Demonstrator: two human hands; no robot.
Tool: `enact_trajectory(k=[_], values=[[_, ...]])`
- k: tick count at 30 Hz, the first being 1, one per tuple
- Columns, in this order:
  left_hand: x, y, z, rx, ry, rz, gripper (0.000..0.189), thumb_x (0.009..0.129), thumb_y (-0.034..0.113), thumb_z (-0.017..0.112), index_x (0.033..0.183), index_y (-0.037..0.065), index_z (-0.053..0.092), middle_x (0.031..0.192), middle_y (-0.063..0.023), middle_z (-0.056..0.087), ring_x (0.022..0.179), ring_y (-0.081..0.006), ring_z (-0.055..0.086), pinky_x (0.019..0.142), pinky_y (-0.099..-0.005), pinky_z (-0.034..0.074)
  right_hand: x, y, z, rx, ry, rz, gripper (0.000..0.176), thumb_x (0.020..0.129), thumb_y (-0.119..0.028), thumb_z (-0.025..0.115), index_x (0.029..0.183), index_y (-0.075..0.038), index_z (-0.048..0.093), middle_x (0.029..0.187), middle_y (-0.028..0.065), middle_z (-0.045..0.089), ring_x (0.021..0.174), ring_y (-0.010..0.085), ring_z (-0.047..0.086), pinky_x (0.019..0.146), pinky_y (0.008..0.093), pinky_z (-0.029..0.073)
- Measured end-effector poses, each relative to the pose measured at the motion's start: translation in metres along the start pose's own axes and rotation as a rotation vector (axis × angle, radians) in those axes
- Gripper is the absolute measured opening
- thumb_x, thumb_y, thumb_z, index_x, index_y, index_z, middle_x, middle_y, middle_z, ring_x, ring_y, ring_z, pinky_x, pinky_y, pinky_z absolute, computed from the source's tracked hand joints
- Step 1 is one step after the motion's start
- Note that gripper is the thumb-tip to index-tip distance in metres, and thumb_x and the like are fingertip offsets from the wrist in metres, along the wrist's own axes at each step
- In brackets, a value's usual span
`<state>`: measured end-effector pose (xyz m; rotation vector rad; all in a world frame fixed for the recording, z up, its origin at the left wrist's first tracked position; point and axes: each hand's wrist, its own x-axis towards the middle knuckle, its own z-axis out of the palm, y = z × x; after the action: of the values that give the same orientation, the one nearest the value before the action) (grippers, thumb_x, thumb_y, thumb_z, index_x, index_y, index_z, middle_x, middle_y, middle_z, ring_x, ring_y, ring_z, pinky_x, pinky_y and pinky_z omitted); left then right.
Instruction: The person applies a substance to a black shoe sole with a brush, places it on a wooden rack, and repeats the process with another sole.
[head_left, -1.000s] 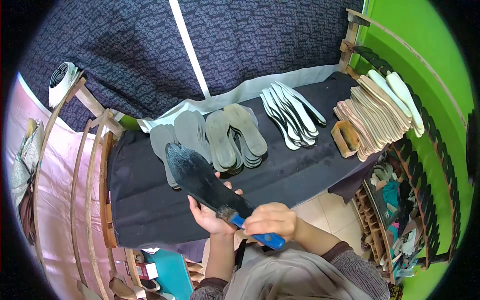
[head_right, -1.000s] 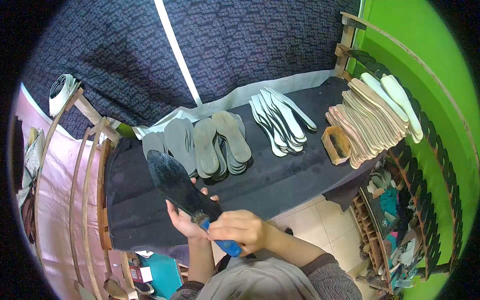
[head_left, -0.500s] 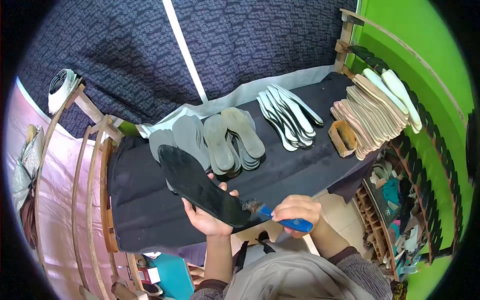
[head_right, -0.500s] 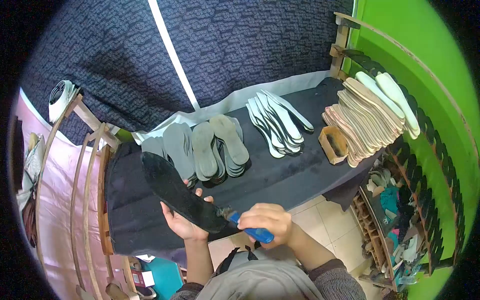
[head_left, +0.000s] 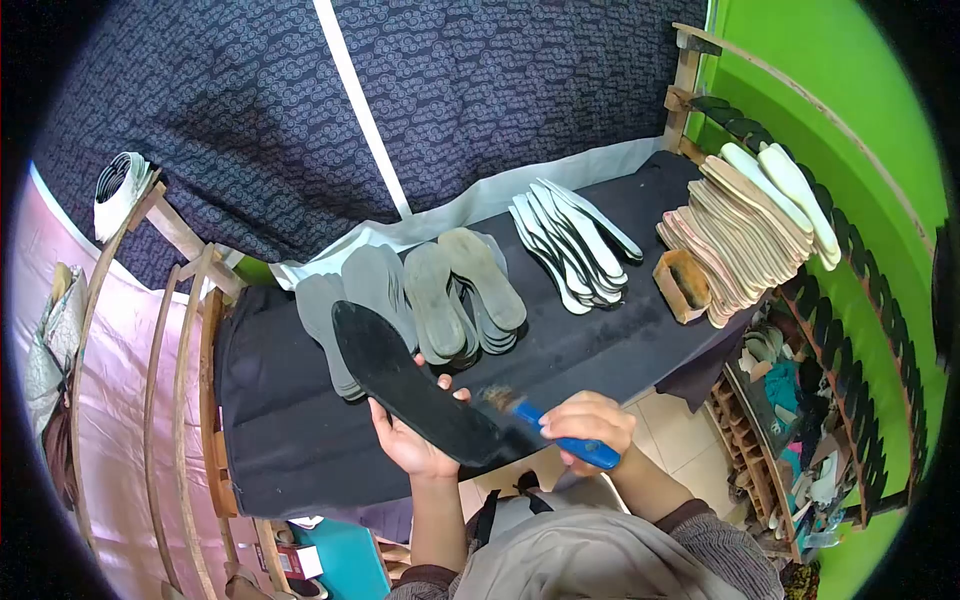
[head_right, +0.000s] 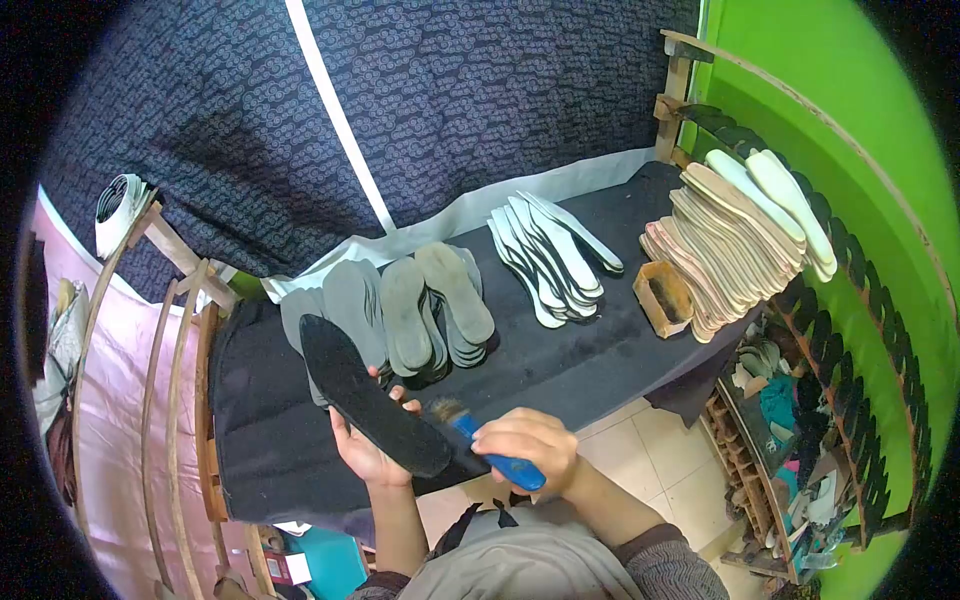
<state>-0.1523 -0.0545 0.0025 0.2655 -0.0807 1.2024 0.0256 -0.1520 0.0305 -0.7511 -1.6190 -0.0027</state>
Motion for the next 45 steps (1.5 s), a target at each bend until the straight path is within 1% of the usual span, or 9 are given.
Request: enact_trajectory(k=[5, 7, 12, 13, 17, 19, 29, 36, 45], values=[[0.004, -0.006, -0.001, -0.032, -0.002, -0.052, 0.050, 0.094, 0.044, 0.032, 0.127, 0.011, 0.050, 0.129, -0.0102, 0.050, 0.096, -0.0300, 0.049, 0.082, -0.0442, 0.041, -0.028, 0.012, -0.023, -0.194, 0.345, 0.238, 0.033, 0.089, -0.031, 0.061, 0.085, 0.002, 0.061, 0.079, 0.0127, 0.063, 0.058, 0.0162, 0.057, 0.052, 0.0251, 0.046], [0.006, -0.014, -0.003, -0.013, 0.012, -0.092, 0.052, 0.093, 0.046, 0.031, 0.127, 0.011, 0.051, 0.129, -0.0099, 0.050, 0.095, -0.0297, 0.049, 0.081, -0.0443, 0.041, -0.044, 0.011, -0.039, -0.272, 0.398, 0.385, 0.013, 0.080, -0.009, 0.060, 0.083, 0.002, 0.062, 0.084, 0.0142, 0.066, 0.078, 0.0260, 0.064, 0.069, 0.0336, 0.051], [0.015, -0.055, -0.005, -0.023, 0.048, -0.315, 0.056, 0.092, 0.047, 0.030, 0.127, 0.009, 0.050, 0.127, -0.0107, 0.052, 0.091, -0.0299, 0.052, 0.080, -0.0450, 0.042, -0.062, 0.006, -0.082, -0.558, 0.519, 0.451, 0.014, 0.076, 0.003, 0.055, 0.087, 0.002, 0.063, 0.086, 0.0150, 0.065, 0.078, 0.0266, 0.064, 0.072, 0.0332, 0.051], [0.017, -0.065, -0.006, -0.027, 0.058, -0.389, 0.056, 0.092, 0.048, 0.030, 0.128, 0.008, 0.049, 0.126, -0.0112, 0.052, 0.090, -0.0300, 0.052, 0.079, -0.0453, 0.042, -0.067, 0.010, -0.098, -0.676, 0.438, 0.394, 0.011, 0.086, 0.000, 0.052, 0.093, 0.004, 0.059, 0.091, 0.0124, 0.059, 0.068, 0.0128, 0.056, 0.061, 0.0232, 0.046], [0.017, -0.101, -0.006, -0.002, 0.053, -0.592, 0.055, 0.095, 0.045, 0.028, 0.133, 0.009, 0.043, 0.127, -0.0153, 0.052, 0.090, -0.0330, 0.056, 0.077, -0.0507, 0.046, -0.064, 0.030, -0.137, -0.775, 0.605, 0.538, 0.013, 0.086, 0.001, 0.055, 0.099, 0.001, 0.059, 0.086, 0.0068, 0.061, 0.074, 0.0091, 0.057, 0.066, 0.0220, 0.046], [0.016, -0.113, -0.006, -0.009, 0.053, -0.651, 0.055, 0.096, 0.045, 0.028, 0.134, 0.008, 0.042, 0.128, -0.0175, 0.051, 0.090, -0.0343, 0.060, 0.076, -0.0522, 0.049, -0.064, 0.052, -0.155, -0.842, 0.621, 0.585, 0.016, 0.082, -0.001, 0.061, 0.099, -0.001, 0.061, 0.091, 0.0124, 0.064, 0.081, 0.0239, 0.065, 0.073, 0.0298, 0.049], [0.010, -0.166, 0.015, 0.014, 0.107, -0.783, 0.058, 0.097, 0.048, 0.026, 0.132, 0.005, 0.042, 0.124, -0.0190, 0.054, 0.087, -0.0333, 0.064, 0.076, -0.0517, 0.053, -0.095, 0.118, -0.198, -0.854, 0.196, 0.637, 0.034, 0.071, 0.008, 0.059, 0.103, -0.005, 0.056, 0.099, 0.0150, 0.062, 0.093, 0.0328, 0.060, 0.079, 0.0384, 0.048], [0.011, -0.229, 0.034, 0.068, 0.081, -0.811, 0.055, 0.097, 0.049, 0.027, 0.120, 0.005, 0.052, 0.107, -0.0163, 0.062, 0.082, -0.0339, 0.065, 0.072, -0.0512, 0.054, -0.097, 0.076, -0.226, -0.855, 0.071, 0.627, 0.049, 0.068, 0.005, 0.065, 0.114, -0.009, 0.053, 0.117, 0.0132, 0.053, 0.107, 0.0338, 0.050, 0.092, 0.0405, 0.041], [0.030, -0.366, 0.121, 0.137, -0.152, -1.040, 0.057, 0.091, 0.058, 0.039, 0.109, 0.007, 0.058, 0.088, -0.0145, 0.064, 0.078, -0.0313, 0.063, 0.076, -0.0450, 0.052, -0.083, -0.071, -0.311, -0.668, 0.309, 0.504, 0.053, 0.077, -0.010, 0.072, 0.124, -0.004, 0.049, 0.121, 0.0129, 0.050, 0.094, 0.0218, 0.055, 0.078, 0.0296, 0.048]])
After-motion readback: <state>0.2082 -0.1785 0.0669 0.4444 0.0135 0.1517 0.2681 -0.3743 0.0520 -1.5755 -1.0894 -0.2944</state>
